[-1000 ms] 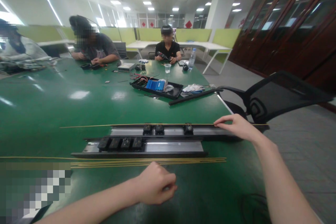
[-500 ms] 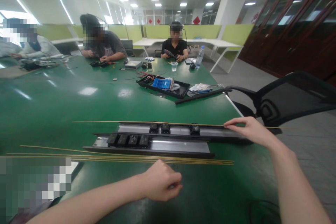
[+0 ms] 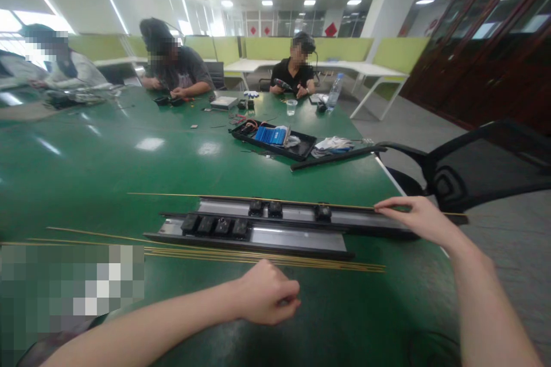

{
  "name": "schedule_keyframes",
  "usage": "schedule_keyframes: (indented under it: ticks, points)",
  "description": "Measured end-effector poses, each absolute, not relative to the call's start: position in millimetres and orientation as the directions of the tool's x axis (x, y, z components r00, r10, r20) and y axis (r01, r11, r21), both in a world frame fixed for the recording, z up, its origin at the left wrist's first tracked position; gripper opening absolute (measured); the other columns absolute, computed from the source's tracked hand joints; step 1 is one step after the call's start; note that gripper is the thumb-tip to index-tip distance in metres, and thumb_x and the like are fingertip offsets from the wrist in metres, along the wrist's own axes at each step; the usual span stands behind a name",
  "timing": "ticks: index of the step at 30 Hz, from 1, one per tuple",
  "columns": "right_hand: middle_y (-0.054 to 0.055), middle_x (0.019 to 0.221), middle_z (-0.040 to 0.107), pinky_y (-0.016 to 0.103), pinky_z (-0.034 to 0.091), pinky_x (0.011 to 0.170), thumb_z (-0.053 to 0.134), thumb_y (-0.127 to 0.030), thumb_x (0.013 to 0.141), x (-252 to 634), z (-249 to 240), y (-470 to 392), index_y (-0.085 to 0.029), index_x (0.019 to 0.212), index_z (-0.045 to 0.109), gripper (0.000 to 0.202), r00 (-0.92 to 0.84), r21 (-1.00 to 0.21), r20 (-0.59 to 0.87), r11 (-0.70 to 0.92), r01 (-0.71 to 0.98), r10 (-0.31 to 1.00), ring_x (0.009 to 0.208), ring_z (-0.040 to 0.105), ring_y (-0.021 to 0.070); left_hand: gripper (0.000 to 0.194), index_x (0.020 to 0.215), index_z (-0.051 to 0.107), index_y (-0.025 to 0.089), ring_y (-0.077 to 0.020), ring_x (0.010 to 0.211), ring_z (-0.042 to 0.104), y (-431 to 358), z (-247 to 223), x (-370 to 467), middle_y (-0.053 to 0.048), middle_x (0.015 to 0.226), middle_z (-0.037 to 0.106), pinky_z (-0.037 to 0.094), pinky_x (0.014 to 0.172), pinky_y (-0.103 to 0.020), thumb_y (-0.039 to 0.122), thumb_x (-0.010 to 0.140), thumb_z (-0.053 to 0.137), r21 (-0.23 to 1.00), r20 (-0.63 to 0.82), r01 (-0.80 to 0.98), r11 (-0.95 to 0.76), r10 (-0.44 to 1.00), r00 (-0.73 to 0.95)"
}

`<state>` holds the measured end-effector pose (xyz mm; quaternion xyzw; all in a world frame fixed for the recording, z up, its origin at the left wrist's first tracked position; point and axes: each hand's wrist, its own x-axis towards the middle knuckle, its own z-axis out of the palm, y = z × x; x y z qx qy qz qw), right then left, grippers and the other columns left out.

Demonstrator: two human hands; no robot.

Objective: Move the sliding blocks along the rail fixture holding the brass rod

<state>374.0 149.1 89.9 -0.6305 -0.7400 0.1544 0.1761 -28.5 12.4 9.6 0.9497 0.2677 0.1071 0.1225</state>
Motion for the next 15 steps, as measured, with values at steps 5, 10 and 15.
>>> schedule_keyframes:
  ticks: [5,10,15]
  points:
    - [0.009,0.105,0.08,0.04,0.057,0.083,0.069,-0.065,0.074,376.0,90.8,149.3,-0.023,0.095,0.084,0.049,-0.128,-0.521,-0.036,0.091,0.849,0.991,0.095,0.071,0.0322,0.021,0.078,0.057,0.022,-0.0165,0.056,0.067,13.0,8.5,-27.4,0.002,0.063,0.069,0.027,0.046,-0.026,0.036,0.094,0.057,0.27,0.142,0.482,-0.834,0.53,0.836]
    - [0.008,0.105,0.08,0.043,0.054,0.091,0.07,-0.064,0.074,379.4,92.0,146.6,-0.024,0.094,0.084,0.048,-0.11,-0.521,-0.031,0.078,0.85,0.993,0.1,0.07,0.0327,0.021,0.077,0.055,0.022,-0.0161,0.057,0.066,10.5,8.5,-26.2,0.001,0.064,0.069,0.026,0.047,-0.027,0.035,0.093,0.057,0.272,0.145,0.487,-0.83,0.536,0.832]
    - [0.008,0.106,0.08,0.042,0.055,0.083,0.069,-0.066,0.074,382.1,91.6,146.5,-0.024,0.097,0.084,0.05,-0.098,-0.519,-0.047,0.059,0.853,0.994,0.095,0.07,0.0316,0.02,0.077,0.055,0.022,-0.0157,0.056,0.065,9.6,9.7,-24.8,0.002,0.064,0.068,0.026,0.047,-0.027,0.034,0.093,0.057,0.271,0.153,0.491,-0.828,0.541,0.827]
